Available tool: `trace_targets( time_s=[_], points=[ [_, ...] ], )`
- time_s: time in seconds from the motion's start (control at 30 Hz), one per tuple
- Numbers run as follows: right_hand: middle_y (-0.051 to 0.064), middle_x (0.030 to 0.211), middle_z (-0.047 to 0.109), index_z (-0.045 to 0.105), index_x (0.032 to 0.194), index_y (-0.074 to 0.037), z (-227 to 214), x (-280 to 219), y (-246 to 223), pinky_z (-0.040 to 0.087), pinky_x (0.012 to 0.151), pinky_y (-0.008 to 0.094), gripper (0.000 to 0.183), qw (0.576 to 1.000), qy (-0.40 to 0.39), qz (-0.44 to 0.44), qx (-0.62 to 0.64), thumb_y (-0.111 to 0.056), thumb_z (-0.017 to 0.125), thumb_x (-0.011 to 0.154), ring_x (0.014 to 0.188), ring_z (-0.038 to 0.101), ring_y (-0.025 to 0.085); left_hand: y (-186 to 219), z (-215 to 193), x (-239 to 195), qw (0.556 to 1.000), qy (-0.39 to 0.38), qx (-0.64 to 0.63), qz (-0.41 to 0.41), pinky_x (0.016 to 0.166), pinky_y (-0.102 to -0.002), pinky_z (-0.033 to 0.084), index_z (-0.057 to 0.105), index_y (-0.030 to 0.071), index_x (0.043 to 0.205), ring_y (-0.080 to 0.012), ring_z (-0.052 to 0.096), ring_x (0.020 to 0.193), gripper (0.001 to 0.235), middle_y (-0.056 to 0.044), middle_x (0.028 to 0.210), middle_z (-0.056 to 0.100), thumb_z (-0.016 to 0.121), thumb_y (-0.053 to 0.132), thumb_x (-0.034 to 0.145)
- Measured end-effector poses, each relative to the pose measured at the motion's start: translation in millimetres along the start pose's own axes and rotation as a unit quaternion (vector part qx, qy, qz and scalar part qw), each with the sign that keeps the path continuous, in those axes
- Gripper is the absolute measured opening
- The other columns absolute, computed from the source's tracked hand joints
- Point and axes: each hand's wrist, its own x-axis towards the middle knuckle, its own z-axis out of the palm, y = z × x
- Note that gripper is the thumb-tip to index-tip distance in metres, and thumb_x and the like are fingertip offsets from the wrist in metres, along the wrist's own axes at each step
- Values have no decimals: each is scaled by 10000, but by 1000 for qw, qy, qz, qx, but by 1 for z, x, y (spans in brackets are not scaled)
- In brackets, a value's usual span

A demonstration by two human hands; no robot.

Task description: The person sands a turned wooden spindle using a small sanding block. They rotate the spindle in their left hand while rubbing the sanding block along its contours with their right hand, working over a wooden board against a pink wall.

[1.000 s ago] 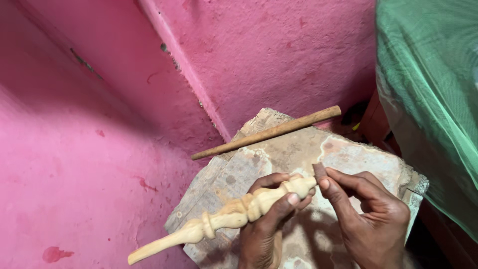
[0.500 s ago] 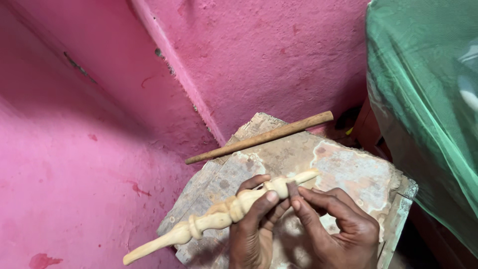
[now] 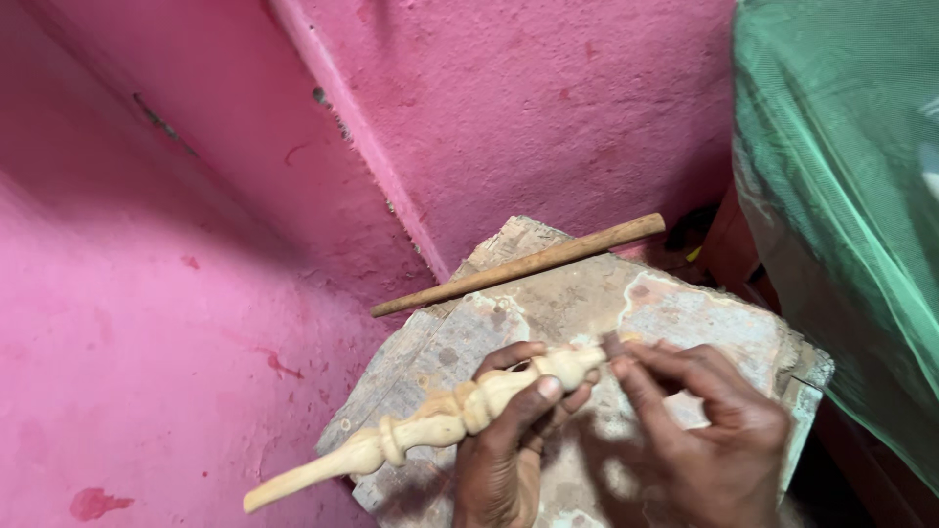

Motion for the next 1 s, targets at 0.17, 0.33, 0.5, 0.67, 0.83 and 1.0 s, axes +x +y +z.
trace_targets(
  time_s=[0.17,0.33,0.5,0.67,0.83,1.0],
  points=[
    [93,925,773,782,1129,-23,4,-21,28,576,740,263,237,960,74,249,102,-61,778,895,833,723,149,-5,10,-4,999,15,28,-29,943,-384,622,565,10,1235,-324,752,1048,450,-230,1175,717,714,31,811],
    [79,984,771,770,1155,-37,10,-24,34,595,795,249,265,964,47,229,129,-85,747,895,904,742,124,-1,10,-4,999,25,32,-24,933,-385,624,565,23,1234,-340,765,1026,461,-256,1158,723,720,50,802],
    [81,891,712,802,1214,-91,1,-3,8,577,659,251,305,950,27,280,138,-138,782,913,744,701,128,-9,4,-1,999,24,23,-15,974,-413,623,557,30,1214,-307,740,1085,442,-220,1216,695,718,17,803],
    [60,773,705,842,1073,-106,6,-2,-11,572,650,261,258,955,-3,278,106,-139,803,821,683,709,118,-6,-1,4,1000,23,-8,17,973,-428,603,549,46,1208,-318,711,1109,437,-240,1240,689,704,10,801],
    [65,733,712,803,1107,-91,4,-16,17,531,529,281,275,962,34,264,68,-154,788,839,622,651,126,-14,-1,-1,999,7,24,20,988,-448,616,548,13,1193,-319,712,1117,418,-226,1230,683,711,-16,809],
    [38,708,732,812,1017,-79,1,-1,-1,569,557,239,219,973,57,217,61,-139,811,806,673,672,101,-16,4,3,999,48,1,-7,980,-424,593,553,44,1208,-310,703,1102,444,-227,1215,698,697,-8,792]
  ],
)
